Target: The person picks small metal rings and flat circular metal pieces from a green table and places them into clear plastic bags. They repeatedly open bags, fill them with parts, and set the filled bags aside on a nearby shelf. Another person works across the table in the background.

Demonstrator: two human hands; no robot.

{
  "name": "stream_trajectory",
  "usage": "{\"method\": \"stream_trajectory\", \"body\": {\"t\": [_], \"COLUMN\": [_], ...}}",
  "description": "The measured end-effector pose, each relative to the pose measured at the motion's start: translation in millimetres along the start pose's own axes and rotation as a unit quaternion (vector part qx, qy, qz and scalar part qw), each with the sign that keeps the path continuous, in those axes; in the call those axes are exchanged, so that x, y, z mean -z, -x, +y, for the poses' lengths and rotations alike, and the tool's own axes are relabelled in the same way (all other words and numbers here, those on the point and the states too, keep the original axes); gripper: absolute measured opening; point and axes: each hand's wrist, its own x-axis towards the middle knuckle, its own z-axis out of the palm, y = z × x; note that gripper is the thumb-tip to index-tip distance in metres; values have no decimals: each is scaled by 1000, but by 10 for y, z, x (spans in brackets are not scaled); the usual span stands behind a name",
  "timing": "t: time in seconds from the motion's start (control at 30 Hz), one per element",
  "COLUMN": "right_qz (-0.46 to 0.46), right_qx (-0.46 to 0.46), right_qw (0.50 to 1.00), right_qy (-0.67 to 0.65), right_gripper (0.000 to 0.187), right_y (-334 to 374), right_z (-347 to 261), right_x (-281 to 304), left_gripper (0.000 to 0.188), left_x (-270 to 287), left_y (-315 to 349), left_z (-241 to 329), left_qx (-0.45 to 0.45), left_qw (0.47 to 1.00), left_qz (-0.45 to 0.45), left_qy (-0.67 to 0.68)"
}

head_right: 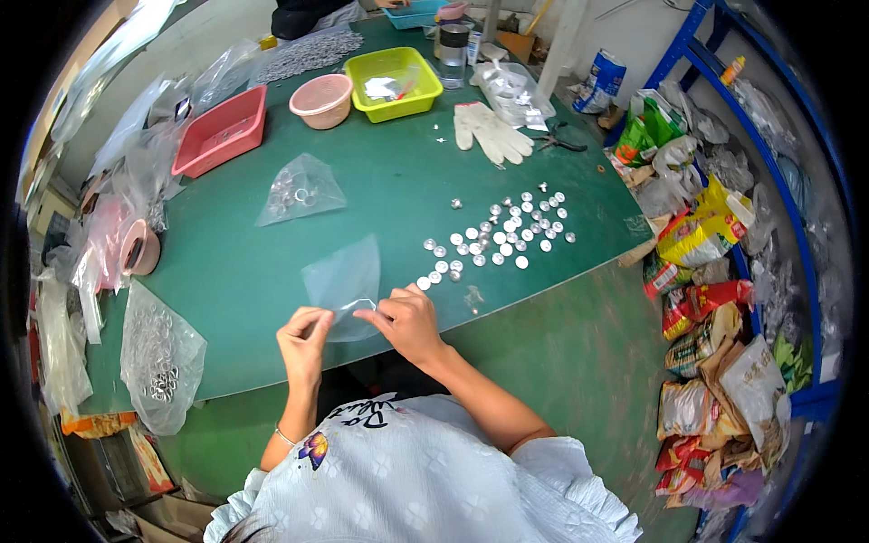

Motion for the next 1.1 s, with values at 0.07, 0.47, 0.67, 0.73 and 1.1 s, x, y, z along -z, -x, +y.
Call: {"method": "stream_trajectory", "body": {"t": [0.07,0.47,0.67,0.73,1.1], "right_qz": [-14,54,-28,-13,-58], "right_qx": [27,-168,-136,-95,11], "right_qw": [999,955,950,965,962], "right_qy": [45,240,280,244,267], "right_gripper": [36,110,108,97,44], "right_y": [28,279,16,-33,-97], "right_z": [22,1001,1278,1265,1080], "right_x": [109,1083,912,806,539], "left_gripper": [3,20,19,19,16], "left_x": [-100,-475,-641,-668,-727], "left_y": [-54,-286,-275,-279,-305], "left_z": [95,-162,-245,-248,-213], "left_qx": [-90,-310,-259,-257,-249], "left_qw": [993,914,936,938,941], "left_qz": [65,146,127,122,117], "left_qy": [-47,-217,-201,-197,-195]}}
